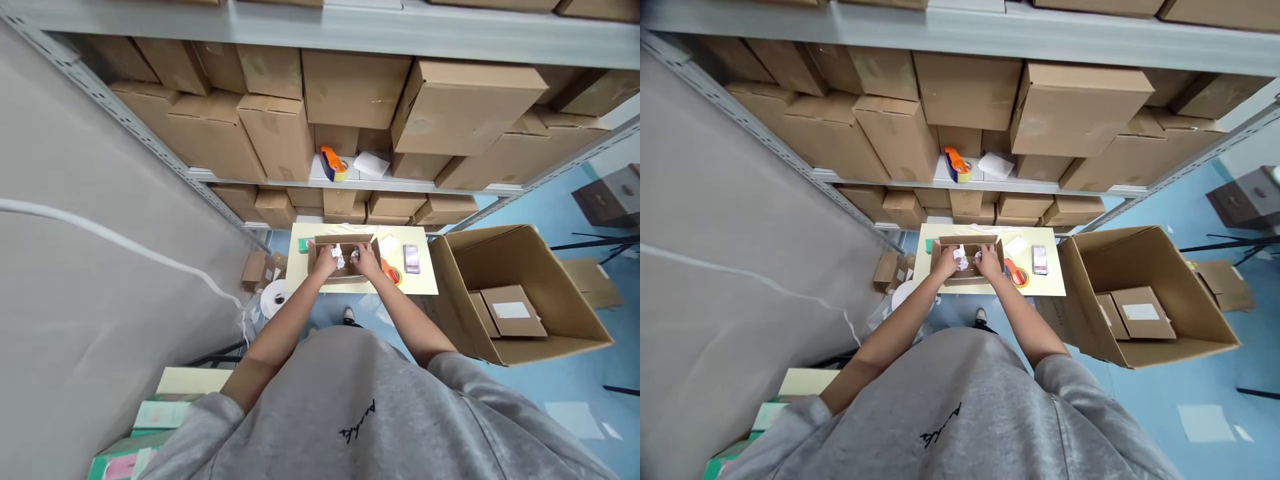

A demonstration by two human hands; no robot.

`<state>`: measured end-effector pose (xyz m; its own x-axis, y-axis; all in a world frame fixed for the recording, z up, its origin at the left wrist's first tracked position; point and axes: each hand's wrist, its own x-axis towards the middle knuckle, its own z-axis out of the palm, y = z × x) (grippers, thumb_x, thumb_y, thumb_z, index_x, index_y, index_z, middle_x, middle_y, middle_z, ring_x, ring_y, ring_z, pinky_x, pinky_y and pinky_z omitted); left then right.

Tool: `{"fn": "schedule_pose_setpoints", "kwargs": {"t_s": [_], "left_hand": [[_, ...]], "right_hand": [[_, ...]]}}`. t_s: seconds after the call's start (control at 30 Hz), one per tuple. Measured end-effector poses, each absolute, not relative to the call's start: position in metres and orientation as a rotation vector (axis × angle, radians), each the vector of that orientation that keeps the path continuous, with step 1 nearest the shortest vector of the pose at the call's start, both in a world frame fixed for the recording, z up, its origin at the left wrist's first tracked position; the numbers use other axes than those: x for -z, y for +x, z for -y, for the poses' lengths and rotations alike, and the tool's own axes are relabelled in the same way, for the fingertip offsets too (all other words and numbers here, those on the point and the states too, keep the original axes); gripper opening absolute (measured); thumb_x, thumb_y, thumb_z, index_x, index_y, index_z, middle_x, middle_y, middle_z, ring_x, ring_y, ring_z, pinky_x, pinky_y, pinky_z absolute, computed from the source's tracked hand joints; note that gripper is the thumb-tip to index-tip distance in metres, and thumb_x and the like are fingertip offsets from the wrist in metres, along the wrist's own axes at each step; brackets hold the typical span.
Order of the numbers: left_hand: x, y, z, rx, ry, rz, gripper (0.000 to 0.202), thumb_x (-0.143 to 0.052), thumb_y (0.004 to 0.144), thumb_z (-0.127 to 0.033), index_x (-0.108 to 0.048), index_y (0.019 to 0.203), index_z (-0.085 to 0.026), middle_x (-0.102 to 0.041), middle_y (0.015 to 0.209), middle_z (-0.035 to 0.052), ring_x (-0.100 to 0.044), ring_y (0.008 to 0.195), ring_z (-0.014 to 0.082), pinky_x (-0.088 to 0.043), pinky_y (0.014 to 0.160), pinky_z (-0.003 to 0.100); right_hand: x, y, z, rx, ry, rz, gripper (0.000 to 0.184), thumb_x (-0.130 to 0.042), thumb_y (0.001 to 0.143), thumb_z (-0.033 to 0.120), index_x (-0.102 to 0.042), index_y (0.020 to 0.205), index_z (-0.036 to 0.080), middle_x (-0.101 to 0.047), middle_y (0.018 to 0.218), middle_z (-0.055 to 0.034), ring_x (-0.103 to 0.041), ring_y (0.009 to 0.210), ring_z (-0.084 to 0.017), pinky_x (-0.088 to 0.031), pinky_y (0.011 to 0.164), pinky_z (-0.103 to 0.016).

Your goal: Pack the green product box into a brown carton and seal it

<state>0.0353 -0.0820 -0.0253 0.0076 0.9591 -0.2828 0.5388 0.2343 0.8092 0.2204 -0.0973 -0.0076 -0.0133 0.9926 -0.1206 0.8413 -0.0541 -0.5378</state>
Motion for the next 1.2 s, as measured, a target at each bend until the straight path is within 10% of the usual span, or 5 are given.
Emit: {"fn": "schedule_pose_setpoints", "kwargs": {"t_s": [0.3,0.83,1.2], "left_hand": [[0.055,0.045,0.065,-0.707,1.294,-1.665,0.042,-0.070,0.082,-0.010,-0.067,0.123,-0.017,-0.066,0.133,0.0172,-0.063,0.124,0.0302,-0.043,0.113,0.044],[0.033,-0.084,0.025,-0.941,1.468,-1.946,0.038,-0.050,0.092,-0.010,-0.070,0.122,-0.018,-0.068,0.125,0.0112,-0.067,0.108,0.0220,-0.051,0.103,0.036],[0.114,-0.109,-0.031,-0.454,1.603,-1.763,0.085,-0.085,0.064,-0.003,-0.056,0.142,-0.018,-0.038,0.164,0.0200,-0.033,0.150,0.0398,-0.029,0.122,0.054]], "right_hand": [[0.037,0.243,0.085,-0.818,-1.859,2.188,0.080,-0.070,0.092,0.033,-0.033,0.163,0.028,-0.034,0.160,-0.0175,-0.037,0.146,-0.038,-0.039,0.114,-0.052],[-0.011,0.176,-0.009,-0.866,-1.296,2.372,0.034,-0.049,0.101,0.021,-0.068,0.130,0.020,-0.067,0.128,-0.0093,-0.058,0.123,-0.024,-0.045,0.108,-0.037],[0.022,0.113,-0.120,-0.848,-1.747,2.790,0.060,-0.077,0.085,0.020,-0.059,0.143,0.020,-0.061,0.142,-0.0165,-0.060,0.126,-0.032,-0.051,0.099,-0.040]]}}
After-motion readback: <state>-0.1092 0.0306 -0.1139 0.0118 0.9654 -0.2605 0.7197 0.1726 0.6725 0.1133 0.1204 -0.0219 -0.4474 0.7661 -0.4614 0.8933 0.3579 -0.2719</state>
